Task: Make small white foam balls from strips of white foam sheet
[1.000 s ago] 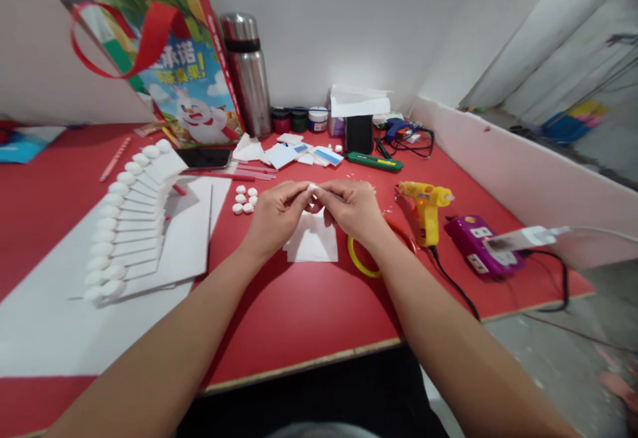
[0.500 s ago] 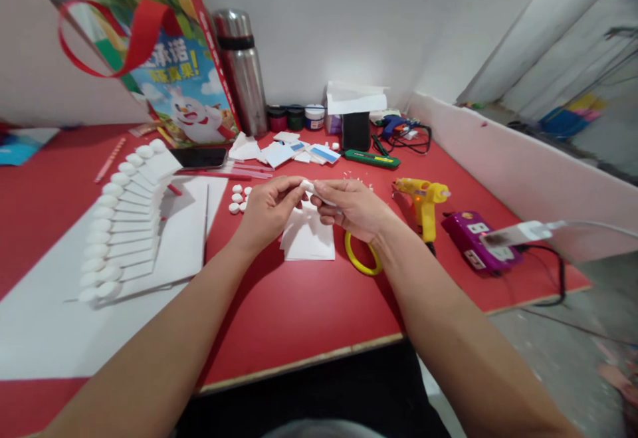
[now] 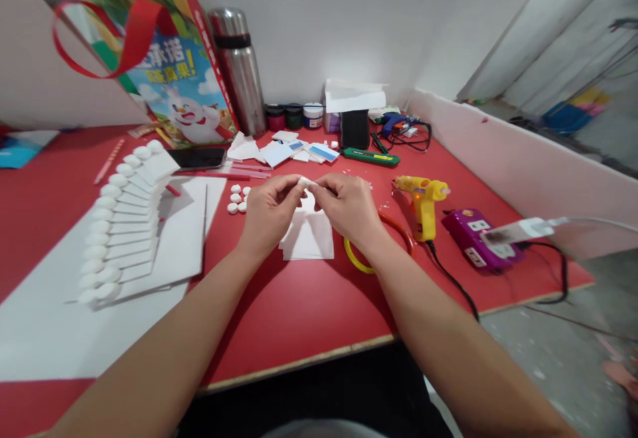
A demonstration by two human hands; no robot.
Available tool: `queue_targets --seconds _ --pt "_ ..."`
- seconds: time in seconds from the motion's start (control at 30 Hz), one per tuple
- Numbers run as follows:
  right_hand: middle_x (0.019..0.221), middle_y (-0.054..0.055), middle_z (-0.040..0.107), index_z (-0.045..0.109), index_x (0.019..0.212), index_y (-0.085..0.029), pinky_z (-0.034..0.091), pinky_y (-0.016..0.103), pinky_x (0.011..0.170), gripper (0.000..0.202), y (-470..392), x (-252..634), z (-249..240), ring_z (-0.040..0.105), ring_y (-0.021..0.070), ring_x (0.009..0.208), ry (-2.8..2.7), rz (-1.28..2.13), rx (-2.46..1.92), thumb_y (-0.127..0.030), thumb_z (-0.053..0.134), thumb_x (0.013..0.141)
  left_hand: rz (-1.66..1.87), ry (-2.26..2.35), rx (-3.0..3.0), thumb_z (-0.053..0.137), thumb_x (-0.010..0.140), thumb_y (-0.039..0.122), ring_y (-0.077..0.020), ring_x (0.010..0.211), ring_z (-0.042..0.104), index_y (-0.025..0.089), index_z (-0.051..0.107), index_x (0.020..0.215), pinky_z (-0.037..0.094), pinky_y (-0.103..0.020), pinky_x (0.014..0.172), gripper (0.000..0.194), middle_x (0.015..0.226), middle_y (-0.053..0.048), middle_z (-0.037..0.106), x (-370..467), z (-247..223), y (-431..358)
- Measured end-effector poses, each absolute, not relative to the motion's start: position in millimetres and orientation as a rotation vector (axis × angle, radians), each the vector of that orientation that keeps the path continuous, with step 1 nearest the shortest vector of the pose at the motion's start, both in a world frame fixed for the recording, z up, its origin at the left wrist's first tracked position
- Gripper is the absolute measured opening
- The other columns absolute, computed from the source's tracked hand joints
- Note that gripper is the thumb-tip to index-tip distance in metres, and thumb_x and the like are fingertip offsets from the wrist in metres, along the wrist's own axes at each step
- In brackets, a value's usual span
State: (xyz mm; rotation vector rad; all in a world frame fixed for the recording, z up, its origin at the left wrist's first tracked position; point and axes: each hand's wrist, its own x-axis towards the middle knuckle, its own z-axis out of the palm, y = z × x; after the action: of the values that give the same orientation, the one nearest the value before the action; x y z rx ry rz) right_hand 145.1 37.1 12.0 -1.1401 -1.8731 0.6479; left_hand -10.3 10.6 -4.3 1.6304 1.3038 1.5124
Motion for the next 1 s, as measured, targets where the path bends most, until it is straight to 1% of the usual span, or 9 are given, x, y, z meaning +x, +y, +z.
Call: queue_targets --seconds 0.17,0.33,0.4,0.5,0.6,0.73,0.83,0.9,1.0 --pt "0.060 0.001 0.065 0.066 0.066 -0.017 0.037 0.023 0.052 0.033 30 138 12 0.054 0.0105 0.052 -1.759 0.786 -1.033 -0.031 0.058 0.095 1.637 1.457 2.048 0.060 0.096 0.027 -0.0178 0.081 0.068 0.017 0.076 0.100 0.053 -0.030 0.079 0.019 0.090 -0.007 0.076 -7 -3 8" --pt "0.062 0.002 0.067 0.067 0.067 -0.016 0.038 0.022 0.050 0.031 32 142 11 0.054 0.0092 0.049 -1.767 0.786 -1.036 -0.028 0.058 0.095 1.622 1.465 2.159 0.058 0.098 0.025 -0.0206 0.093 0.072 0.015 0.077 0.110 0.054 -0.031 0.086 0.025 0.103 -0.012 0.078 -4 -8 4" --pt "0.063 0.001 0.068 0.068 0.069 -0.016 0.039 0.022 0.050 0.029 36 147 11 0.053 0.0086 0.048 -1.793 0.801 -1.027 -0.027 0.059 0.093 1.575 1.407 2.055 0.060 0.097 0.027 -0.0200 0.089 0.072 0.017 0.078 0.110 0.054 -0.032 0.085 0.025 0.099 -0.010 0.079 -5 -9 4" --pt "0.063 0.000 0.068 0.071 0.073 -0.015 0.039 0.022 0.049 0.025 44 156 11 0.051 0.0071 0.045 -1.866 0.897 -0.958 -0.028 0.061 0.092 1.540 1.272 1.688 0.070 0.090 0.032 -0.0185 0.079 0.072 0.019 0.081 0.104 0.056 -0.032 0.079 0.021 0.091 -0.007 0.079 -11 -10 8" --pt "0.065 0.000 0.068 0.073 0.080 -0.014 0.038 0.022 0.046 0.026 50 161 11 0.050 0.0064 0.043 -1.928 0.982 -0.870 -0.033 0.061 0.094 1.414 1.143 1.538 0.074 0.087 0.034 -0.0183 0.077 0.071 0.020 0.080 0.105 0.057 -0.032 0.077 0.023 0.088 -0.005 0.078 -18 -9 12" --pt "0.069 0.000 0.068 0.073 0.084 -0.014 0.043 0.022 0.049 0.030 51 160 9 0.054 0.0069 0.046 -1.932 1.046 -0.837 -0.039 0.061 0.095 1.403 1.195 1.791 0.064 0.095 0.034 -0.0160 0.072 0.066 0.020 0.079 0.108 0.052 -0.031 0.074 0.024 0.084 -0.005 0.074 -19 -6 12" --pt "0.070 0.002 0.069 0.071 0.080 -0.015 0.045 0.022 0.050 0.035 49 155 5 0.055 0.0070 0.046 -1.896 1.044 -0.897 -0.044 0.060 0.095 1.436 1.325 2.035 0.056 0.099 0.029 -0.0176 0.079 0.064 0.018 0.077 0.106 0.048 -0.032 0.079 0.024 0.084 -0.006 0.071 -14 -4 8" --pt "0.070 0.002 0.070 0.070 0.077 -0.015 0.045 0.022 0.048 0.038 47 153 3 0.056 0.0074 0.044 -1.874 1.016 -0.965 -0.047 0.060 0.095 1.432 1.389 2.134 0.053 0.100 0.027 -0.0183 0.080 0.063 0.016 0.075 0.102 0.047 -0.032 0.079 0.024 0.084 -0.007 0.070 -11 -4 6" --pt "0.069 0.003 0.071 0.069 0.076 -0.016 0.045 0.022 0.048 0.035 43 150 3 0.059 0.0084 0.045 -1.893 0.922 -1.040 -0.044 0.061 0.095 1.447 1.447 2.170 0.051 0.101 0.027 -0.0184 0.079 0.062 0.016 0.072 0.098 0.046 -0.031 0.077 0.025 0.085 -0.007 0.070 -8 -8 4"
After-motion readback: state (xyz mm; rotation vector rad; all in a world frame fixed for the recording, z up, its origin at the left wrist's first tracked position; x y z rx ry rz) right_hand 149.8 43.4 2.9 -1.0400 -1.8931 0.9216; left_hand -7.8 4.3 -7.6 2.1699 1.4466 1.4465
